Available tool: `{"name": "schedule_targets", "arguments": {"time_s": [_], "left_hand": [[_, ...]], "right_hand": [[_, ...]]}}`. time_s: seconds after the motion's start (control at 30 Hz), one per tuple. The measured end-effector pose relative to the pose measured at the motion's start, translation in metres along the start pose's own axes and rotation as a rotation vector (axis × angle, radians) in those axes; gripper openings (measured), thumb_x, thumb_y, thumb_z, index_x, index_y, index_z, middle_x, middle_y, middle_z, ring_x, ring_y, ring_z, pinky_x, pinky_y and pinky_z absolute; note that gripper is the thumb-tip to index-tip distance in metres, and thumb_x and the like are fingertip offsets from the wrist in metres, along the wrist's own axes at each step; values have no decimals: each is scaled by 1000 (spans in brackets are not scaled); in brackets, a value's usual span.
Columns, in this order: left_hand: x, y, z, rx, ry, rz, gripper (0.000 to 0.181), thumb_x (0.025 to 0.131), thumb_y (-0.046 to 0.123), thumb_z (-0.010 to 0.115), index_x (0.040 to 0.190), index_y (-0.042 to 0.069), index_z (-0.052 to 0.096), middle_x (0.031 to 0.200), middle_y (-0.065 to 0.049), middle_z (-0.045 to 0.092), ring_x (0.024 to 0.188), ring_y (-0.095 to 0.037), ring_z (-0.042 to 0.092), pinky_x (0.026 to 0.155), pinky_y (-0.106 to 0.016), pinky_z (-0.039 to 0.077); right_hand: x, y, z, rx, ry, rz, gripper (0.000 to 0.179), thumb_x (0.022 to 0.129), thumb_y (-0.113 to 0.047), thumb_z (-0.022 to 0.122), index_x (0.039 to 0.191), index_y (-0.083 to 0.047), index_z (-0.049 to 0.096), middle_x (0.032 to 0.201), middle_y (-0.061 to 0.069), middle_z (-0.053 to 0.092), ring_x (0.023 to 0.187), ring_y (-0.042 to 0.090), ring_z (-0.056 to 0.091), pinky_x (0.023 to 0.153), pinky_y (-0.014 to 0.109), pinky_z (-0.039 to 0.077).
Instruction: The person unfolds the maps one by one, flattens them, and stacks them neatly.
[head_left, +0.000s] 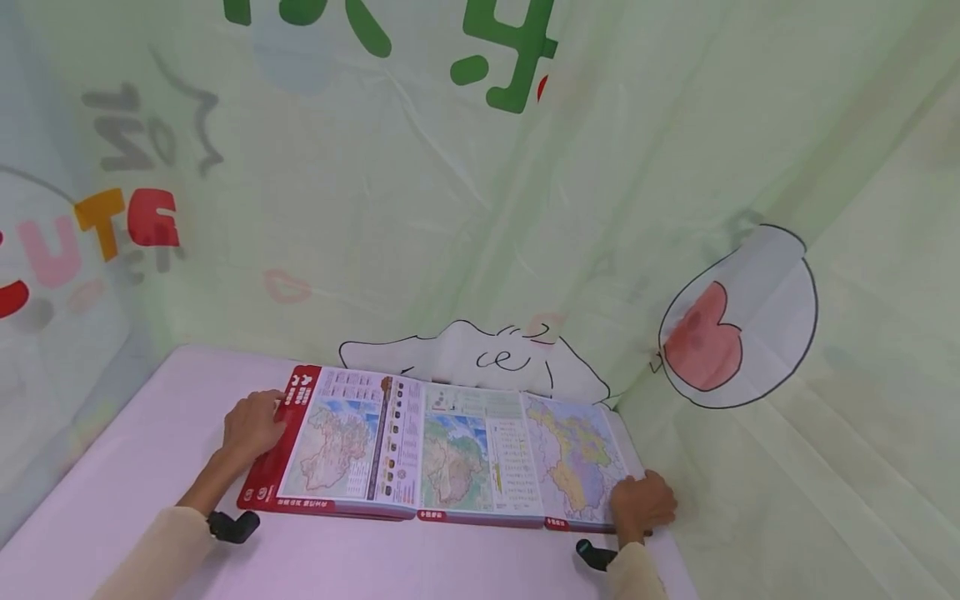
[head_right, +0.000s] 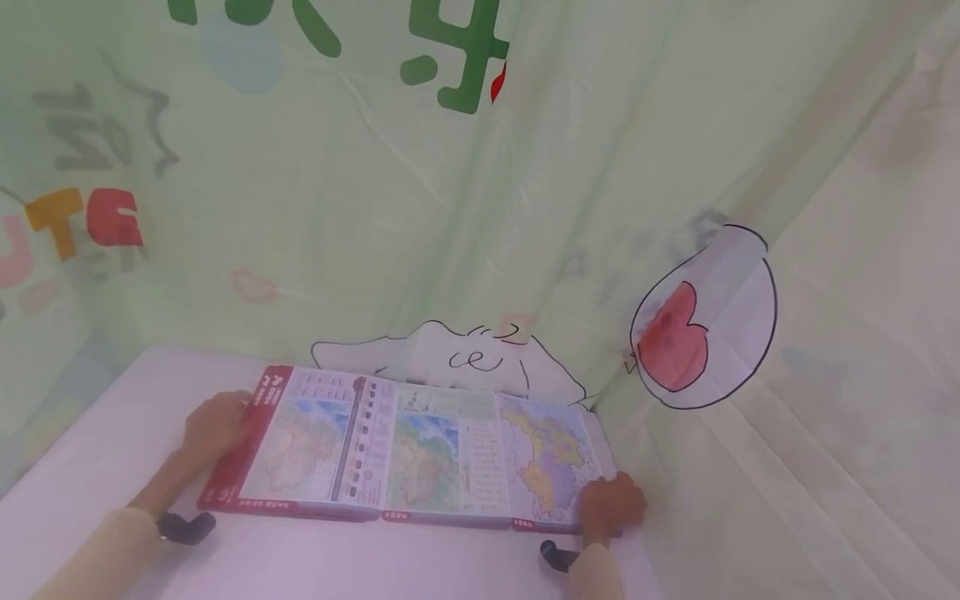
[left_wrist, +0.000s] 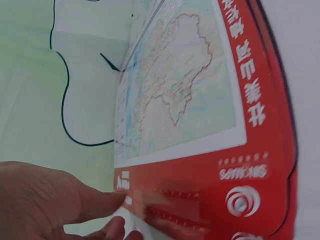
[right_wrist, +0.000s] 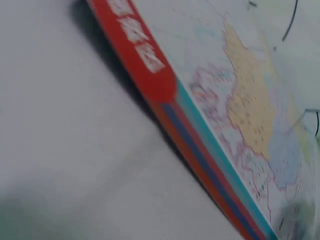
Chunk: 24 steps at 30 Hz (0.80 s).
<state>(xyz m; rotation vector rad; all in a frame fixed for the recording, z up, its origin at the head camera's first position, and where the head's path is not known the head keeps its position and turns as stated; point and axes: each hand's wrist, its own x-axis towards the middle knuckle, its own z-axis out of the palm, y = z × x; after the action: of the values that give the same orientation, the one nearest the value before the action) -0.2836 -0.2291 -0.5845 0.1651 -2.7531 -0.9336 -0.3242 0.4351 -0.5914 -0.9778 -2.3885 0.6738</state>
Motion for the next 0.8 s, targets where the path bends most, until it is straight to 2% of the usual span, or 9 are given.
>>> {"name": "schedule_targets", "arguments": {"time_s": [0.1, 0.2, 0.27, 0.33, 0.4, 0.47, 0.6, 0.67, 0.8], "left_hand": [[4, 0, -4, -29, 15, 15, 63, 93, 12, 78, 147, -12, 56, 130, -37, 66, 106, -49, 69, 80, -56, 64], [10, 3, -9, -31, 19, 78, 61, 98, 10, 71, 152, -10, 52, 144, -37, 57, 123, -53, 60, 96, -67, 58], [15, 3, -9, -8, 14, 124, 61, 100, 9, 67, 155, -8, 49, 153, -36, 51, 133, -55, 52, 105, -73, 51], [20, 1, -7, 10, -3, 150, 63, 100, 8, 66, 158, -8, 46, 159, -35, 46, 142, -56, 45, 112, -77, 44], [26, -5, -3, 37, -18, 166, 65, 100, 8, 64, 159, -8, 44, 162, -34, 44, 146, -57, 40, 115, -79, 40], [32, -11, 2, 56, -37, 174, 68, 99, 8, 64, 161, -8, 42, 165, -33, 42, 149, -56, 38, 117, -80, 37], [44, -23, 12, 96, -29, 204, 69, 99, 11, 63, 162, -6, 41, 166, -32, 42, 147, -56, 38, 117, -79, 38], [49, -27, 15, 95, -11, 217, 67, 100, 12, 62, 162, -5, 41, 167, -31, 42, 147, -57, 38, 116, -78, 37], [56, -34, 18, 118, 1, 222, 65, 103, 13, 61, 163, -4, 41, 167, -30, 42, 148, -56, 37, 115, -78, 36]], "right_hand": [[-19, -19, -4, 23, 10, -112, 47, 109, -16, 55, 145, 14, 55, 138, 43, 55, 129, 60, 47, 109, 71, 36], [-43, -47, -9, 76, 22, -343, 48, 108, -23, 61, 142, 10, 61, 135, 42, 61, 125, 61, 53, 106, 73, 39], [-65, -66, -13, 119, -24, -522, 47, 107, -27, 64, 142, 6, 65, 137, 38, 64, 128, 59, 56, 107, 73, 41], [-92, -83, -16, 150, -122, -687, 49, 107, -30, 66, 145, 0, 65, 144, 34, 64, 134, 56, 57, 111, 73, 41], [-122, -96, -20, 164, -263, -816, 52, 107, -33, 67, 151, -5, 62, 154, 32, 58, 144, 55, 53, 117, 74, 38], [-150, -102, -19, 151, -410, -906, 60, 107, -38, 67, 158, -9, 57, 164, 33, 47, 152, 57, 45, 122, 76, 34], [-190, -102, -10, 37, -611, -1001, 70, 106, -49, 63, 166, -16, 48, 174, 38, 26, 161, 62, 27, 126, 81, 22], [-201, -99, -3, -29, -651, -1020, 72, 106, -55, 60, 168, -21, 44, 175, 38, 22, 162, 63, 22, 126, 83, 18], [-210, -94, 6, -61, -692, -1012, 77, 104, -62, 59, 169, -25, 42, 175, 39, 22, 163, 64, 17, 124, 86, 12]]}}
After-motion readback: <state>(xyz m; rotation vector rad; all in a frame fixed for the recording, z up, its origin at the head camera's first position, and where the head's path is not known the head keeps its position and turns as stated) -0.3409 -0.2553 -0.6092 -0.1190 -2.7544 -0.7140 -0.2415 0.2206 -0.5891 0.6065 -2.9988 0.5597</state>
